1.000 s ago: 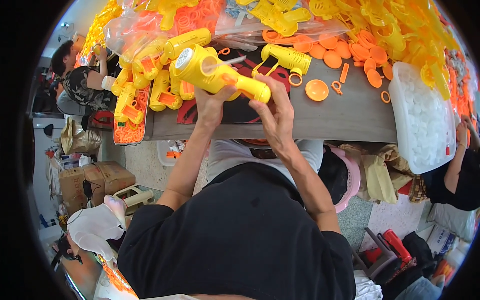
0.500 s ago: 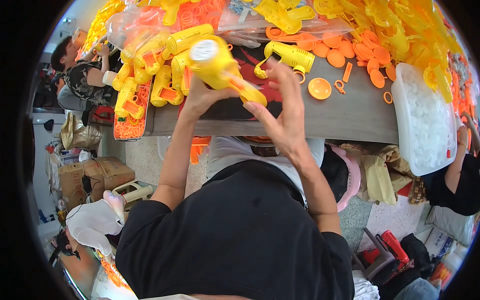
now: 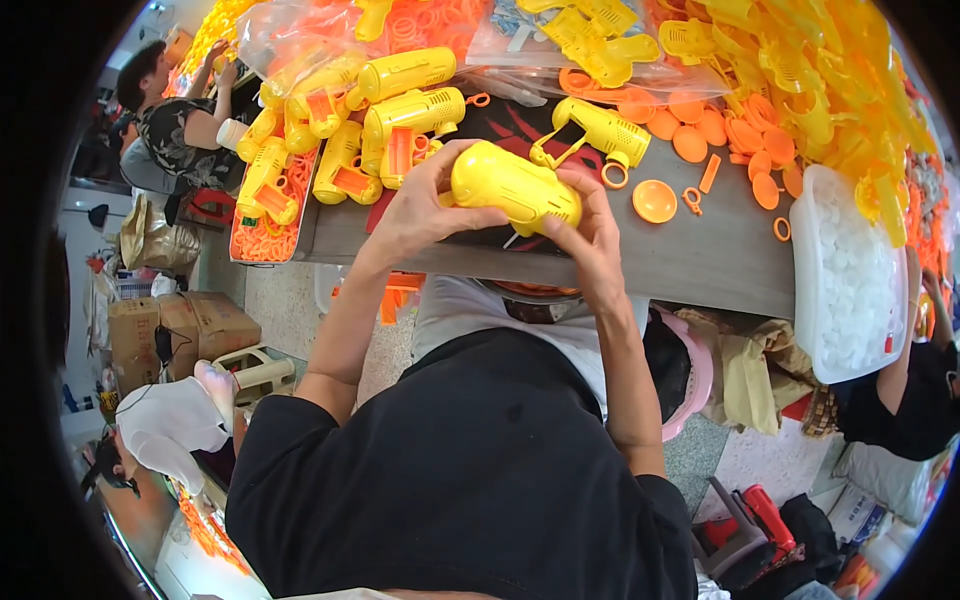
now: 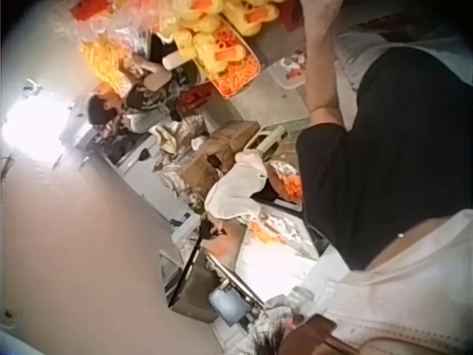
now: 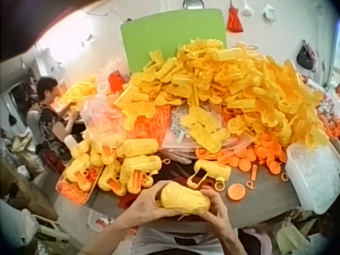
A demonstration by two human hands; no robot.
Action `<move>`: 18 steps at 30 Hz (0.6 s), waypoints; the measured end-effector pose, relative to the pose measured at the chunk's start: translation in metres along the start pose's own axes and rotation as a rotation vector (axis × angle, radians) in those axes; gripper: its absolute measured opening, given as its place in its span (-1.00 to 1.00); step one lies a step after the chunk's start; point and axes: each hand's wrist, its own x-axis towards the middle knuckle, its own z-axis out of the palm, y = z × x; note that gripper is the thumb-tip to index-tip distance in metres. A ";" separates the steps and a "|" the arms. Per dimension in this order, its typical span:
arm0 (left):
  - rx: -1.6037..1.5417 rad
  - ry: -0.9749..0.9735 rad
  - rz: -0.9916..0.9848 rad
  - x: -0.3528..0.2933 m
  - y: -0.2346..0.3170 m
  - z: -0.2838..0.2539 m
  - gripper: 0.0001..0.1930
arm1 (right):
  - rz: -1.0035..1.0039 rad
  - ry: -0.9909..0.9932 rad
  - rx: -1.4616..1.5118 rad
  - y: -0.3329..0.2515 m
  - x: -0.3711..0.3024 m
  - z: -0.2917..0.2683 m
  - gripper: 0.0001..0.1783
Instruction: The recorder is assembling yellow toy dart guns by connecting various plastic components on a workbench.
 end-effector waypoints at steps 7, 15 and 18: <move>0.752 0.135 0.177 0.002 0.008 0.021 -0.30 | -0.244 -0.126 -0.713 -0.034 0.018 0.024 -0.16; 0.299 0.093 0.162 0.005 0.004 0.009 -0.36 | -0.147 -0.003 -0.413 -0.037 0.009 0.015 -0.15; -0.332 0.039 0.002 0.001 -0.008 -0.005 -0.36 | -0.045 -0.063 -0.044 -0.042 -0.002 0.006 -0.14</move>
